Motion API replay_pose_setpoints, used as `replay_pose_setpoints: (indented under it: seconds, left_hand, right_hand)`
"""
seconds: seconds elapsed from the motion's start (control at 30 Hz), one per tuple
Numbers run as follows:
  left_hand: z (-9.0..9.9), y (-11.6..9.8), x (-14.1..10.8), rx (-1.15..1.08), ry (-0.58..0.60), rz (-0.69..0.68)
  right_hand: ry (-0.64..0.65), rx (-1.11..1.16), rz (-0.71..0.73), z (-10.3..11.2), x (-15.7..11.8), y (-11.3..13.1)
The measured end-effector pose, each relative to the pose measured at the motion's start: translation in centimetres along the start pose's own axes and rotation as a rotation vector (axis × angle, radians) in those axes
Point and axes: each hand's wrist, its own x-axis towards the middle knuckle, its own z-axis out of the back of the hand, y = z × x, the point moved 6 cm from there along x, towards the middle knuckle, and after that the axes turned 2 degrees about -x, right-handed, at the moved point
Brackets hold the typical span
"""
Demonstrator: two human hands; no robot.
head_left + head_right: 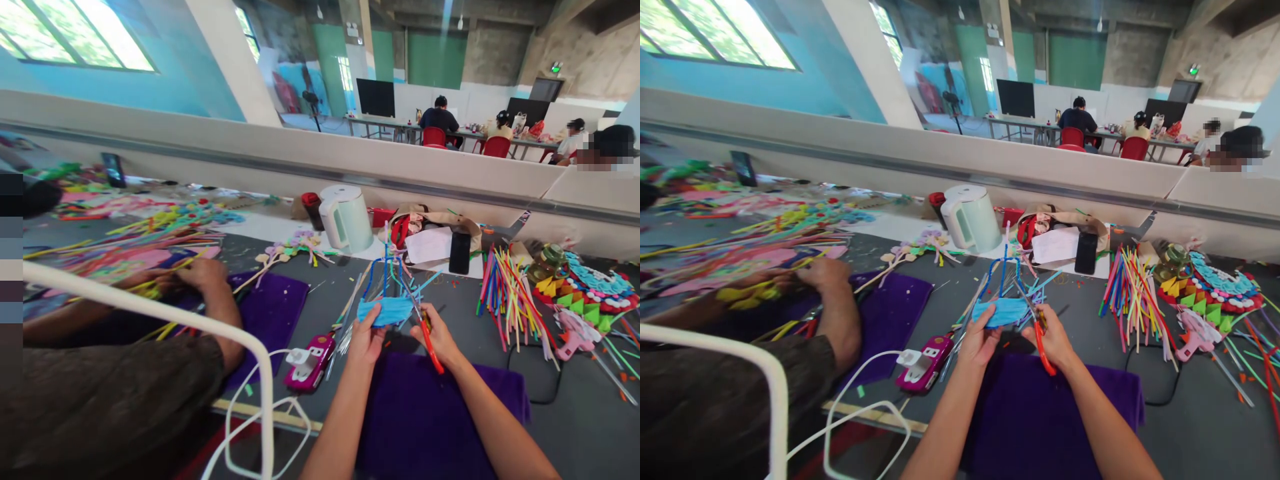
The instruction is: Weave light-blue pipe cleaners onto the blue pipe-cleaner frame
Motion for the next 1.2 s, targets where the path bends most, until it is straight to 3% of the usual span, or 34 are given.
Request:
replay_pose_setpoints:
  seconds: [0.47,0.73,1.0,1.2]
  left_hand:
    - [1.0,0.1,-0.2,0.010,-0.038,-0.021]
    - [1.5,-1.0,-0.6,0.025,-0.054,-0.124]
    - [2.4,-3.4,-1.3,0.049,-0.125,-0.300]
    - [1.6,-3.6,-2.3,-0.007,-0.102,-0.343]
  right_hand:
    - [-0.029,-0.075,-0.017,0.0,0.1,-0.6]
    - [0.014,-0.162,-0.037,0.4,0.3,-1.1]
    - [0.008,-0.669,-0.165,4.2,-0.3,-0.3]
    - [-0.039,-0.985,-0.325,5.7,-0.7,-0.9]
